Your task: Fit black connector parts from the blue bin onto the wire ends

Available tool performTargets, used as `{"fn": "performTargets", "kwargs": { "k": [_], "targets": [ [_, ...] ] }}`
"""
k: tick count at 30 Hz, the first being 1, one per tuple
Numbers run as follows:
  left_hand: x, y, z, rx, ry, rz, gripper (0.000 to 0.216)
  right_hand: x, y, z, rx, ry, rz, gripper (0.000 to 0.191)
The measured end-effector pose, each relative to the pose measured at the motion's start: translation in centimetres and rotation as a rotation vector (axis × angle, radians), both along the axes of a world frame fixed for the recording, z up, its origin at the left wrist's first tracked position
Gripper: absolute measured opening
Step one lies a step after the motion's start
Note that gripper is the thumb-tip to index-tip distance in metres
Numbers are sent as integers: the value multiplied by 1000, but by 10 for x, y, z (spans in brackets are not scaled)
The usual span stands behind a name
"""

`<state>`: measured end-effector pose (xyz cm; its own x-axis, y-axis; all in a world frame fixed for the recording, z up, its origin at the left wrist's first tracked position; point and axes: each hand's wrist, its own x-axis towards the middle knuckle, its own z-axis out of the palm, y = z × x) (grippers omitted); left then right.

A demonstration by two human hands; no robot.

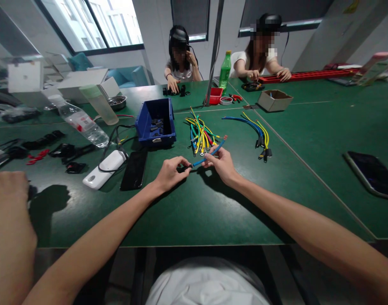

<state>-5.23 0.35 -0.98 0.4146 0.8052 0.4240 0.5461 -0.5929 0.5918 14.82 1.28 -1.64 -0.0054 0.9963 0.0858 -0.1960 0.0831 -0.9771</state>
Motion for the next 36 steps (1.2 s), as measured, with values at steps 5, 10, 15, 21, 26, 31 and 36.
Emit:
{"fn": "performTargets", "kwargs": {
  "k": [5, 10, 15, 21, 26, 31, 36],
  "targets": [
    [-1, 0, -1, -12, -25, -10, 8, 0, -1, 2, -4, 9, 14, 35],
    [0, 0, -1, -25, -51, -16, 7, -1, -2, 3, -10, -1, 10, 34],
    [0, -1, -1, -19, -64, -10, 6, -1, -2, 3, -10, -4, 12, 33],
    [-1, 0, -2, -16, -65, -7, 6, -1, -2, 3, -21, 4, 6, 35],
    [-2, 1, -3, 13, -37, -13, 6, -1, -1, 1, -17, -9, 10, 35],
    [-1, 0, -3, 68, -49, -6, 6, 0, -1, 2, -27, 13, 7, 34],
    [1, -2, -1, 62, -82, -20, 9, 1, -1, 2, -55, 75, 36, 34]
  ]
}}
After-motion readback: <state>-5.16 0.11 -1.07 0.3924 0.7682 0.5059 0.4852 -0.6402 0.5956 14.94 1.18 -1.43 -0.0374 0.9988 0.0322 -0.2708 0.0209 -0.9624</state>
